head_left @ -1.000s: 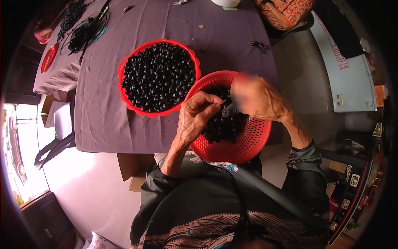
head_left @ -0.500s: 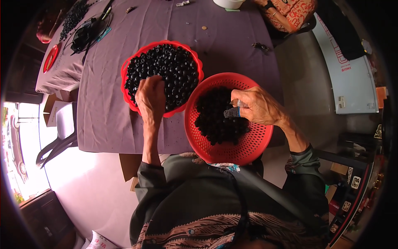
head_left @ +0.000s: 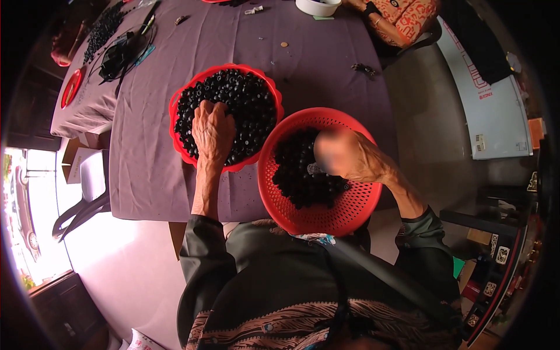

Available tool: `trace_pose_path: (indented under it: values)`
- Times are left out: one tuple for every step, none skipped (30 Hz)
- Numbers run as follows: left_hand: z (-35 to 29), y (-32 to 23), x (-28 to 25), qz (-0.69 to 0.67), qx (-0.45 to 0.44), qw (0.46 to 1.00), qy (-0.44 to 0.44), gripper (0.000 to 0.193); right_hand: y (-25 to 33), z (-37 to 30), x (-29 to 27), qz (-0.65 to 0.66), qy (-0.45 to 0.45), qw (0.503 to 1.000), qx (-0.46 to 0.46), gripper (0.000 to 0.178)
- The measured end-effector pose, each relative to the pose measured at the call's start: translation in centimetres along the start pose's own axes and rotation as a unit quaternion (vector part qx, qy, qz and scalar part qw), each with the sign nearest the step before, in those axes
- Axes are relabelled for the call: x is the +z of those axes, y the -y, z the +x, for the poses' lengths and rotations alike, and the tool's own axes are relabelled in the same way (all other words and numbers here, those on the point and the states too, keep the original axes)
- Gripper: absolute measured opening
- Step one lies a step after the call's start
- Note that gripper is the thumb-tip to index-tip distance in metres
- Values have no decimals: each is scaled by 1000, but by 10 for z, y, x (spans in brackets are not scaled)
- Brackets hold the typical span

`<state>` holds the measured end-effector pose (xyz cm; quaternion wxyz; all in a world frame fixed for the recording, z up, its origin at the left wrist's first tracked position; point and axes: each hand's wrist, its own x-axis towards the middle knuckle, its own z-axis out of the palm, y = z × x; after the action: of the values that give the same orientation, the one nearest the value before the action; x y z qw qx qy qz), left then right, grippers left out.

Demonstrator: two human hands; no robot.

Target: The person picks up black fruits from a plate, cuts them one at a time using a small blade, and places them into a basket.

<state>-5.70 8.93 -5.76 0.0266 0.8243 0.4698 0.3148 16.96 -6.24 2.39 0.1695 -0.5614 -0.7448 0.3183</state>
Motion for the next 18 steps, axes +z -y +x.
trace_pose_path:
  values:
    - [-1,0,0,0,2,1000,-1,11,0,1,1,11,-11,1000,-20,16]
    - [-2,1,0,-2,1,1000,9,11,1,2,2,22,-21,999,-40,16]
    - [-3,1,-1,-4,0,1000,18,12,3,2,2,22,-22,999,-41,16]
    - [-4,0,-2,-4,2,1000,17,12,5,2,2,17,-16,999,-38,17]
    - [-5,-1,-4,-2,-5,1000,31,14,6,3,2,12,-10,999,-35,17]
    - [-5,-2,-5,0,-12,999,45,15,7,3,2,12,-11,999,-36,17]
    - [-6,-2,-6,1,-11,999,44,15,6,4,3,12,-10,999,-35,18]
    - [-7,-2,-5,-8,4,999,38,16,6,3,3,11,-10,999,-32,18]
    - [-8,-1,-4,-16,18,999,33,16,5,3,3,11,-11,999,-31,18]
    - [-9,1,-4,-60,-1,998,22,14,5,3,4,21,-21,999,-37,18]
    - [-8,-2,-14,-57,-2,998,22,14,7,4,4,33,-29,998,-46,18]
    - [-4,-11,-27,-237,-128,962,52,13,7,4,3,33,-33,998,-43,18]
    - [-3,-16,-33,-405,-248,876,80,13,9,5,0,61,-47,996,-54,19]
    - [-1,-15,-33,-547,-286,782,88,13,10,7,-2,88,-62,992,-64,19]
    - [-2,-19,-31,-548,-283,782,91,13,13,9,-3,87,-66,992,-62,19]
    - [-5,-27,-29,-709,-267,647,89,14,15,13,-3,92,-106,986,-87,19]
    - [-8,-35,-30,-836,-242,487,81,14,19,18,-4,99,-144,978,-117,18]
    - [-8,-43,-28,-874,-227,419,89,16,21,22,-7,67,-159,977,-126,16]
